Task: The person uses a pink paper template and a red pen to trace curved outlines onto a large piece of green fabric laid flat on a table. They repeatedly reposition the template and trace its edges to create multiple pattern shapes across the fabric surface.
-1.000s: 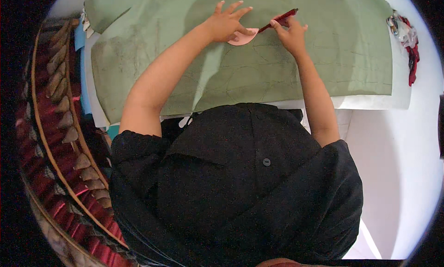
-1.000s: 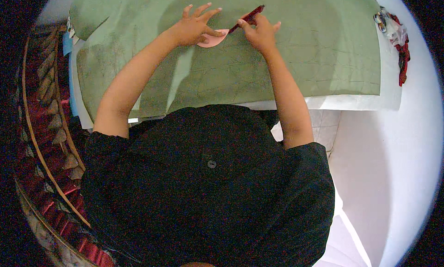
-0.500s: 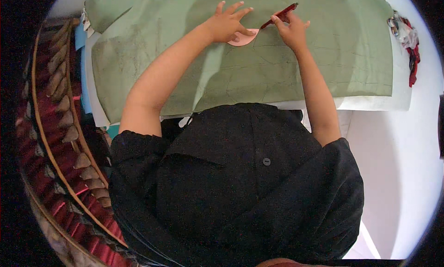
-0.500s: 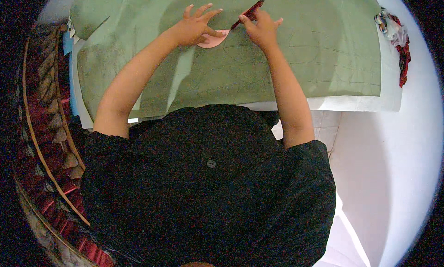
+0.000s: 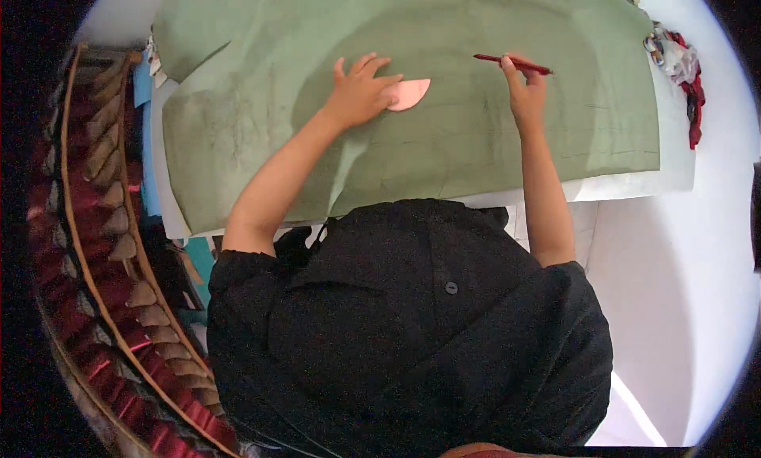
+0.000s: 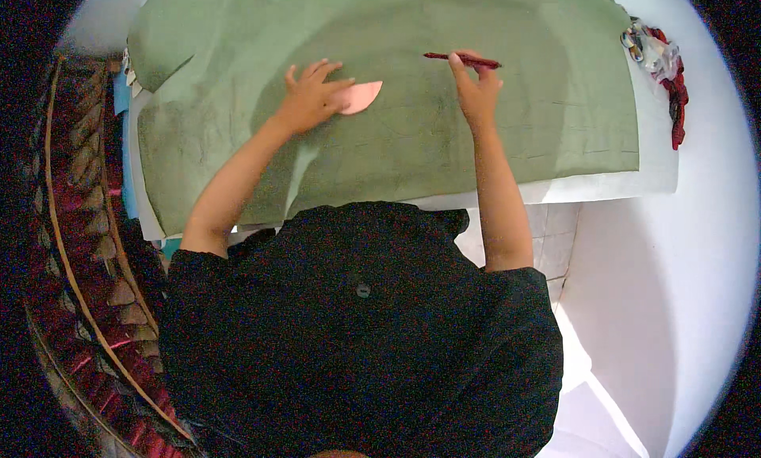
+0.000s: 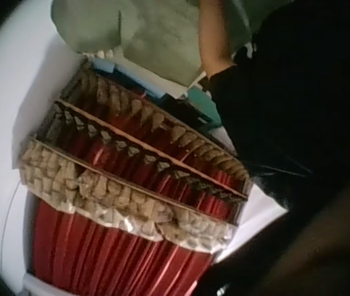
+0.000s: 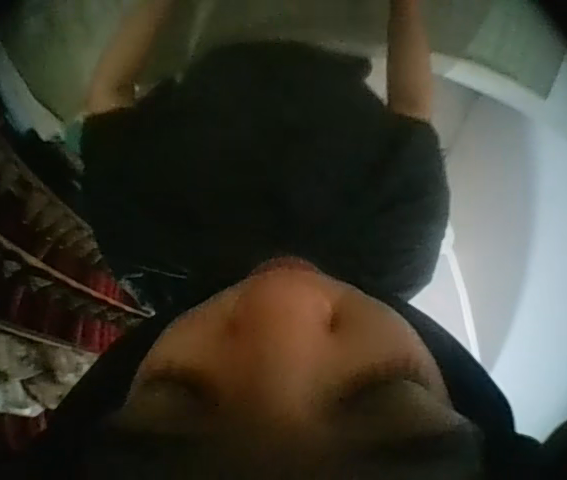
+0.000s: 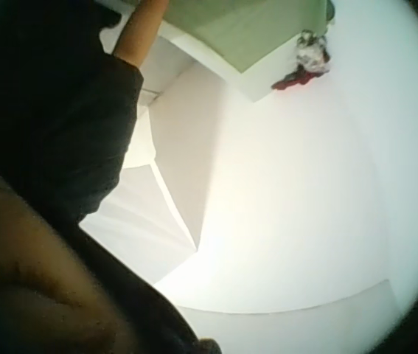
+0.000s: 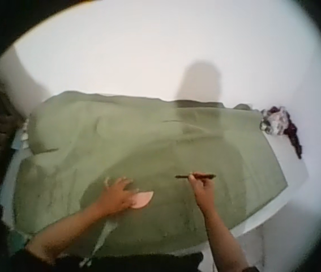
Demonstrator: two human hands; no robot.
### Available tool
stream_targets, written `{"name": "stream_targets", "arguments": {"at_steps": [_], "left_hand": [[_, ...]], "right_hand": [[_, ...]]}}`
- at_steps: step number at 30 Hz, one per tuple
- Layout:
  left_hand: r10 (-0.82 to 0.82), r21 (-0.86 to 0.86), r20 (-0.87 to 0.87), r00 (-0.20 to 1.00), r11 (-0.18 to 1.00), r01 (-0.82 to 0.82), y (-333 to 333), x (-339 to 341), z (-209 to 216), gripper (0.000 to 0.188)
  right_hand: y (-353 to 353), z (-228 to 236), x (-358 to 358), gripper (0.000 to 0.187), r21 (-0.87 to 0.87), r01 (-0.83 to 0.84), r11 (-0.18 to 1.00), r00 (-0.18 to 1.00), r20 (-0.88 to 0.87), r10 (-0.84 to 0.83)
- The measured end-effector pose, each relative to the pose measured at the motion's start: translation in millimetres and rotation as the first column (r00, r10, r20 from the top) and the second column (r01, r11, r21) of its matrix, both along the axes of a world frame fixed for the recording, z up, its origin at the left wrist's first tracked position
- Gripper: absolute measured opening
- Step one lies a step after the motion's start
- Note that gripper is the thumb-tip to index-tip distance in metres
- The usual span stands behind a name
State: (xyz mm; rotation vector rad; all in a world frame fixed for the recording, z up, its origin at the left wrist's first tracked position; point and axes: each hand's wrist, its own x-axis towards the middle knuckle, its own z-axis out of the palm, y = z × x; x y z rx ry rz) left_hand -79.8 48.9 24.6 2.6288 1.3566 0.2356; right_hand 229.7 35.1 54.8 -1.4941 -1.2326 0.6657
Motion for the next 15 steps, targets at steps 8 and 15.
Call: {"name": "stream_targets", "arguments": {"at_steps": [8,15], "left_hand": [[0.128,-0.146,0.137,0.982,0.983,-0.108,-10.3,1.0,19.8,0.027],[0.146,-0.172,0.15,0.978,0.978,-0.12,-19.9,-13.5,19.7,0.023]], "right_hand": [[-14.8,-11.1,-10.4,0.018,0.067,-0.102,0.993,0.984,-0.137,0.11],[-24.1,-23.2,-29.2,0.019,0.035,-0.17,0.985,0.979,-0.109,0.172]]}}
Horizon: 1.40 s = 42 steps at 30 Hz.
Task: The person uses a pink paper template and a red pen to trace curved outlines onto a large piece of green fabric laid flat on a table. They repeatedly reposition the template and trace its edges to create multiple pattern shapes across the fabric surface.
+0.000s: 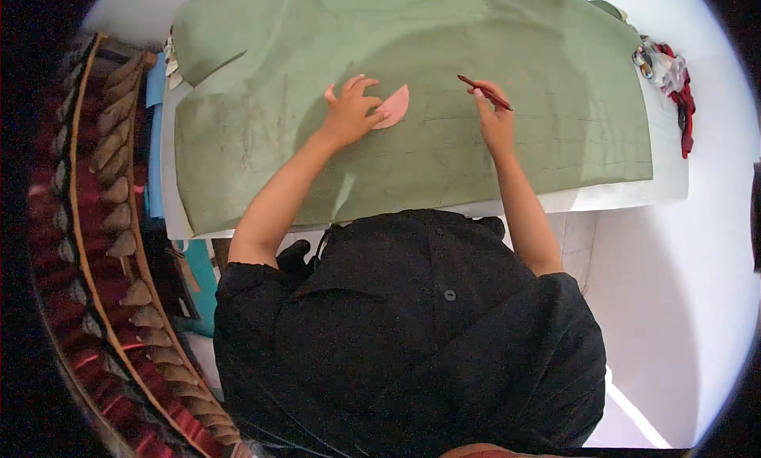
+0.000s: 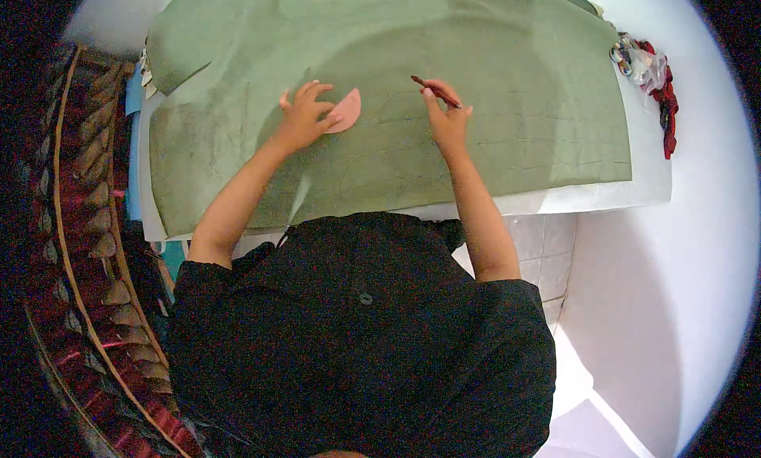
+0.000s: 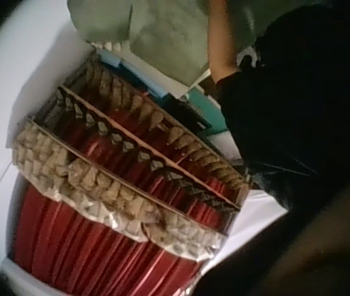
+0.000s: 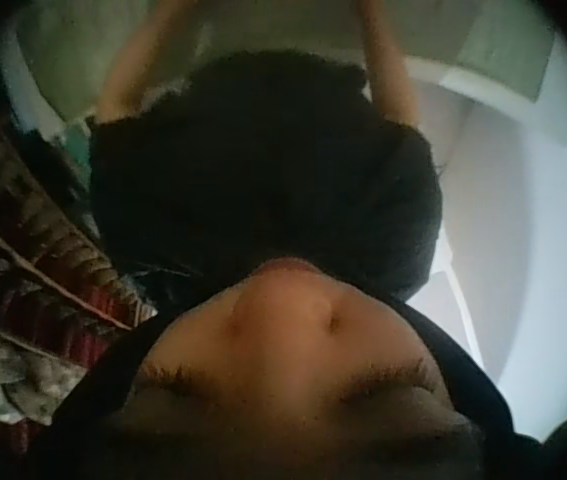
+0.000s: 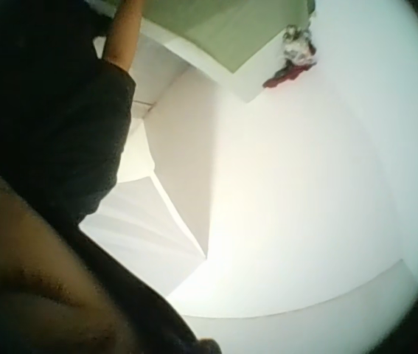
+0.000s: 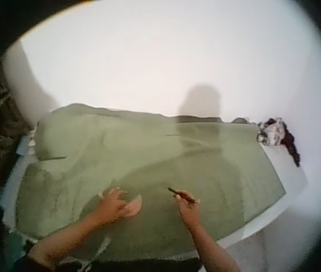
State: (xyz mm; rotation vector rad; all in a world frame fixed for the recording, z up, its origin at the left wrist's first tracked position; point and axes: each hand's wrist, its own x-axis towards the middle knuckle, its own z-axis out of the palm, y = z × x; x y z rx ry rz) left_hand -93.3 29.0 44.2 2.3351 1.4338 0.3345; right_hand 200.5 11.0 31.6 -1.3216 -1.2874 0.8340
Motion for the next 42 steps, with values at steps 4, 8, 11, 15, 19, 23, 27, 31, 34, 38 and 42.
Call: {"name": "stream_targets", "arguments": {"at_steps": [4,8,11,15,19,23,27,31,34,38,42], "left_hand": [[0.001,0.026,0.03,1.0,1.0,-0.002,-10.2,-15.5,9.8,0.02],[0.06,0.182,0.033,0.998,0.981,-0.065,-28.2,-31.2,30.9,0.015],[0.095,0.294,-0.087,0.992,0.954,-0.065,-38.8,-51.0,27.1,0.022],[0.119,0.336,-0.155,0.981,0.94,-0.061,-62.5,-65.4,-3.0,0.036],[0.122,0.194,-0.145,0.982,0.977,-0.093,-85.0,-49.7,-19.9,0.042],[0.111,0.201,-0.101,0.989,0.976,-0.089,-88.5,-49.5,-22.6,0.046],[0.149,0.157,-0.068,0.986,0.978,-0.137,-88.2,-47.7,-19.9,0.046],[0.165,0.158,-0.052,0.985,0.975,-0.155,-89.0,-47.1,-12.6,0.046],[0.164,0.203,-0.036,0.986,0.967,-0.153,-88.9,-48.7,-14.4,0.045],[0.206,0.165,0.105,0.973,0.961,-0.221,-91.0,-49.6,-14.6,0.039],[0.066,0.267,0.015,0.998,0.961,-0.068,-76.6,-54.2,-11.4,0.027]], "right_hand": [[-6.9,5.2,-15.8,0.021,-0.014,-0.055,0.998,0.998,-0.009,0.055],[-9.9,5.2,-27.5,0.022,-0.031,-0.062,0.998,0.997,0.033,0.063],[-9.3,4.0,-39.0,0.023,-0.027,-0.098,0.995,0.994,0.036,0.099],[-11.6,18.2,-61.5,0.022,-0.097,-0.099,0.99,0.976,0.185,0.115],[-2.7,-0.7,-67.3,0.024,-0.096,-0.16,0.982,0.948,0.264,0.18],[-4.0,-16.2,-74.3,0.027,-0.044,-0.162,0.986,0.89,0.425,0.165],[-9.5,-19.5,-80.5,0.031,0.034,-0.213,0.977,0.77,0.621,0.146],[-11.1,-13.1,-85.2,0.033,0.03,-0.274,0.961,0.694,0.698,0.176],[-14.4,-13.5,-85.9,0.033,0.07,-0.318,0.945,0.653,0.739,0.165],[-16.8,-13.0,-89.4,0.033,0.071,-0.32,0.945,0.613,0.776,0.149],[-16.9,-14.6,-88.1,0.033,0.075,-0.269,0.96,0.621,0.776,0.113]]}}
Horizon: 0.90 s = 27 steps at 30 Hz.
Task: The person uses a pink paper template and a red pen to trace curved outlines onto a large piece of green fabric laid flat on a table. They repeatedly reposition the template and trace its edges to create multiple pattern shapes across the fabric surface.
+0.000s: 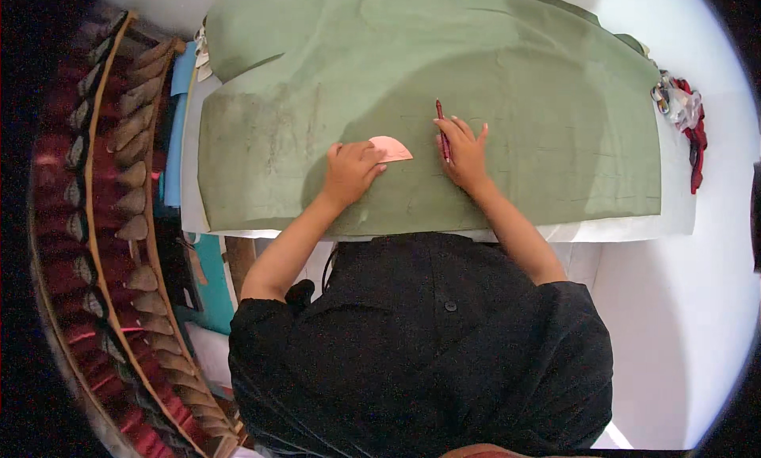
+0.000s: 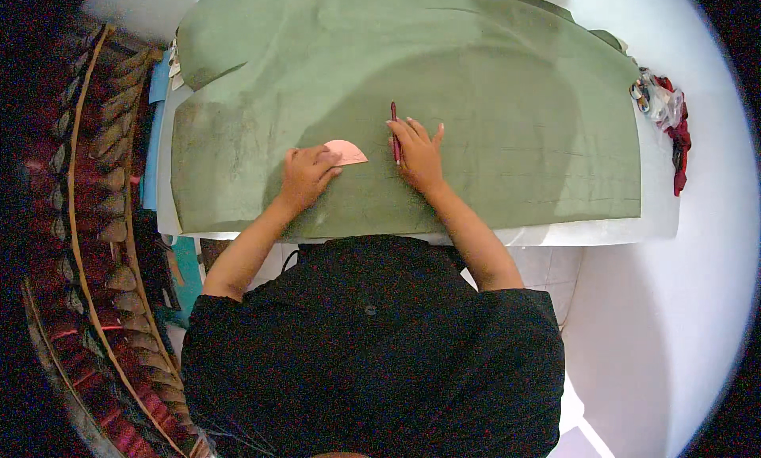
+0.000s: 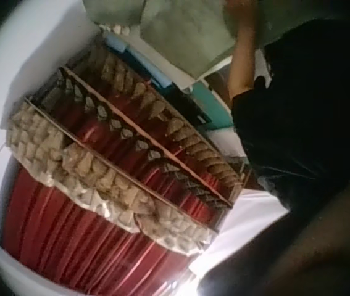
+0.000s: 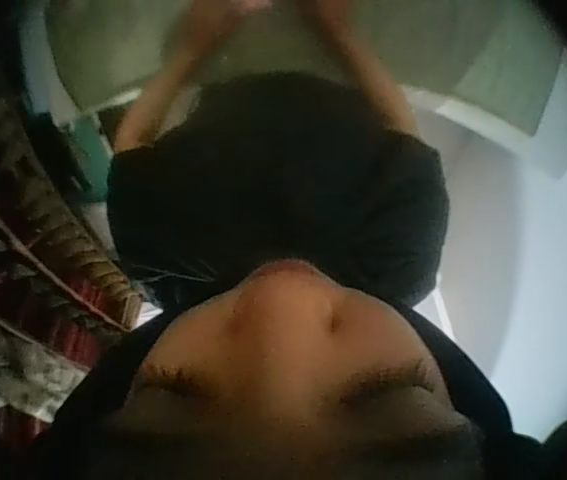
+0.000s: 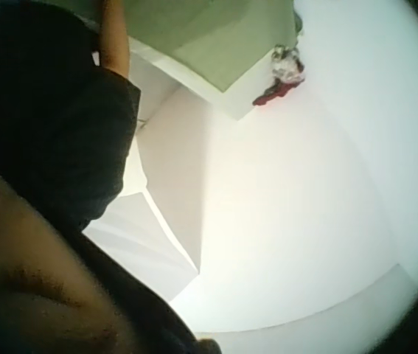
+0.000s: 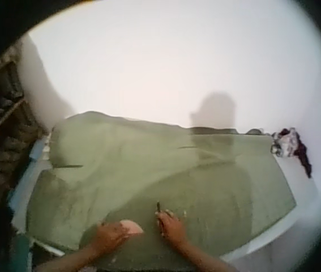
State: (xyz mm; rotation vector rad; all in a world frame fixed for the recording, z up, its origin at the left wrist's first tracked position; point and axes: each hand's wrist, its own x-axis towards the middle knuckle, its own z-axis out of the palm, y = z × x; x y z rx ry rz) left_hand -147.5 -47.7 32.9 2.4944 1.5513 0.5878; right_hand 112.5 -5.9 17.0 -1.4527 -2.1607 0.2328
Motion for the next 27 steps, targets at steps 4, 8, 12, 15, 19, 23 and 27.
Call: {"name": "stream_targets", "arguments": {"at_steps": [4,8,12,15,19,23,27], "left_hand": [[-0.113,0.155,-0.117,0.987,0.979,0.13,14.6,-7.2,1.4,0.021],[-0.222,0.194,-0.189,0.957,0.946,0.258,23.6,-12.3,3.5,0.018],[-0.271,0.232,-0.238,0.933,0.917,0.325,27.3,-15.6,7.0,0.02],[-0.26,0.268,-0.286,0.922,0.903,0.337,25.9,-13.5,3.8,0.02],[-0.103,0.232,-0.242,0.965,0.959,0.161,24.2,-23.8,-2.4,0.019],[0.022,-0.049,-0.144,0.989,0.998,-0.03,38.0,-28.1,14.5,0.022],[-0.078,-0.124,0.035,0.996,0.989,0.082,39.9,-29.2,12.6,0.021]], "right_hand": [[-0.7,1.3,-0.7,0.033,0.006,0.026,1.0,1.0,0.0,-0.026],[-0.3,-0.2,-3.1,0.032,0.027,0.042,0.999,0.999,0.015,-0.042],[-1.6,0.8,-2.8,0.032,0.04,0.045,0.998,0.999,0.015,-0.046],[0.2,2.3,-3.5,0.032,0.041,0.015,0.999,0.999,0.028,-0.016],[-0.9,6.1,-5.2,0.032,0.022,-0.009,1.0,1.0,0.014,0.009],[-2.5,2.5,-0.7,0.032,0.035,0.015,0.999,1.0,0.022,-0.015],[-3.6,1.7,-6.0,0.031,0.069,0.05,0.996,0.999,0.004,-0.05]]}}
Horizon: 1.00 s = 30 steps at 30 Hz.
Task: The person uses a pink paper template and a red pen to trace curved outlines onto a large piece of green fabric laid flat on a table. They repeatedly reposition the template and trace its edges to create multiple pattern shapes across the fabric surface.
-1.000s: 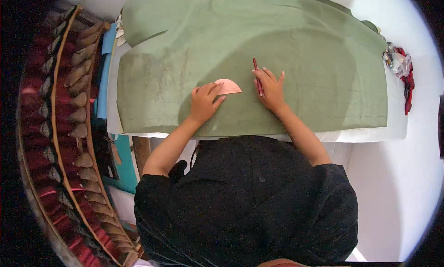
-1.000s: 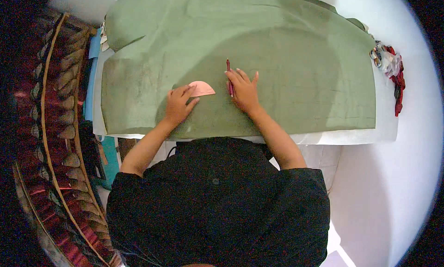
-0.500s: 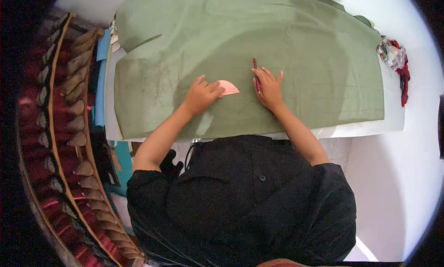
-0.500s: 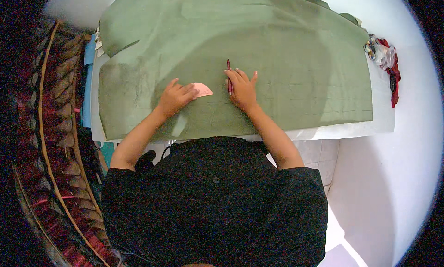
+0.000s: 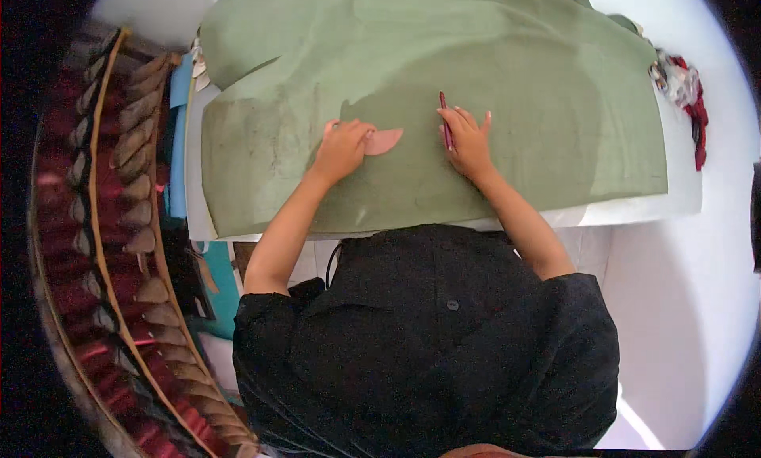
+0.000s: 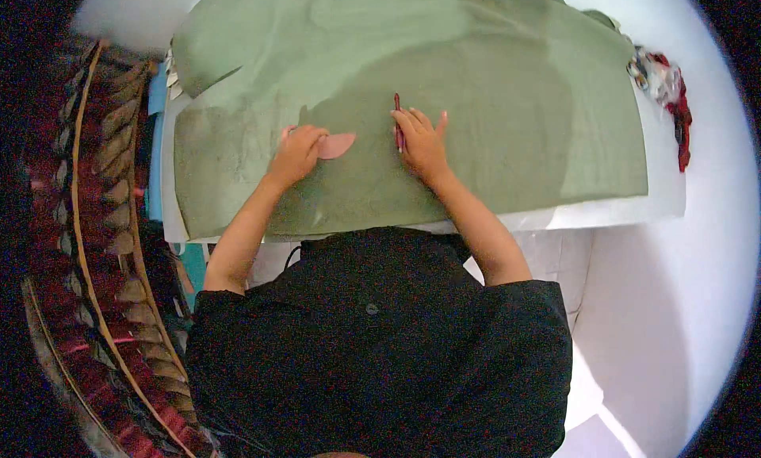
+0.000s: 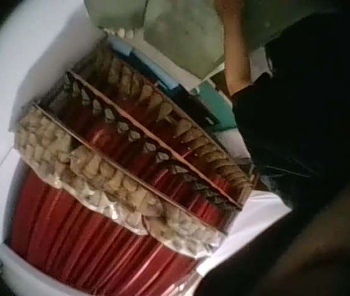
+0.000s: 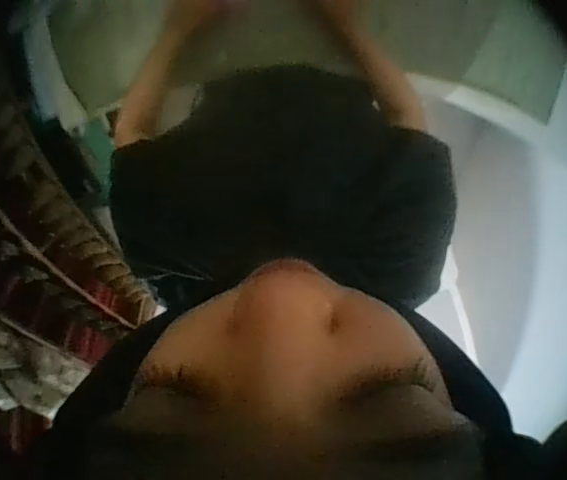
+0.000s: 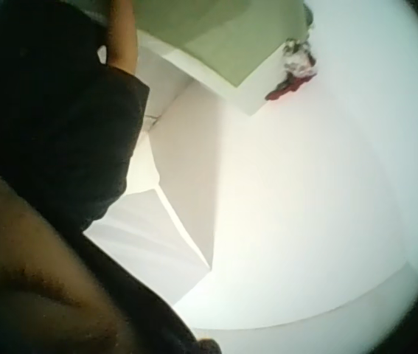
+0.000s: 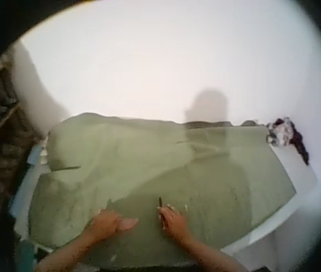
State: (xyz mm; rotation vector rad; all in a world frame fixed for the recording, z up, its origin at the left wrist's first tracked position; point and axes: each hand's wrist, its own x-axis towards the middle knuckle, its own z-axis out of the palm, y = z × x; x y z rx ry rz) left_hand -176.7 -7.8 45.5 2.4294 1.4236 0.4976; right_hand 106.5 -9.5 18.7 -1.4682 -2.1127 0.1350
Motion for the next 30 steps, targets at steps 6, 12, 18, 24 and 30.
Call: {"name": "stream_targets", "arguments": {"at_steps": [6,12,18,24,30], "left_hand": [[0.025,-0.124,0.076,0.997,0.992,-0.016,15.7,21.4,-13.0,0.021],[0.096,0.06,-0.065,0.993,0.994,-0.092,5.8,30.2,-14.1,0.02],[0.055,0.098,0.028,0.998,0.993,-0.058,-11.3,28.4,-27.5,0.039],[0.035,0.034,-0.067,0.997,0.999,-0.033,-29.1,30.1,-34.8,0.051],[0.059,0.046,-0.066,0.996,0.997,-0.056,-36.7,32.0,-39.5,0.053]], "right_hand": [[-1.3,-2.6,-2.6,0.03,0.008,0.073,0.997,0.997,-0.022,-0.072],[-0.4,-3.5,1.6,0.029,0.025,0.064,0.998,0.998,-0.001,-0.064],[0.8,-6.2,1.0,0.029,0.063,-0.002,0.998,1.0,-0.017,0.004],[5.6,-6.9,3.4,0.032,0.032,-0.099,0.995,0.995,-0.002,0.099],[4.8,-6.6,-0.6,0.032,0.053,-0.122,0.991,0.992,0.02,0.122]]}}
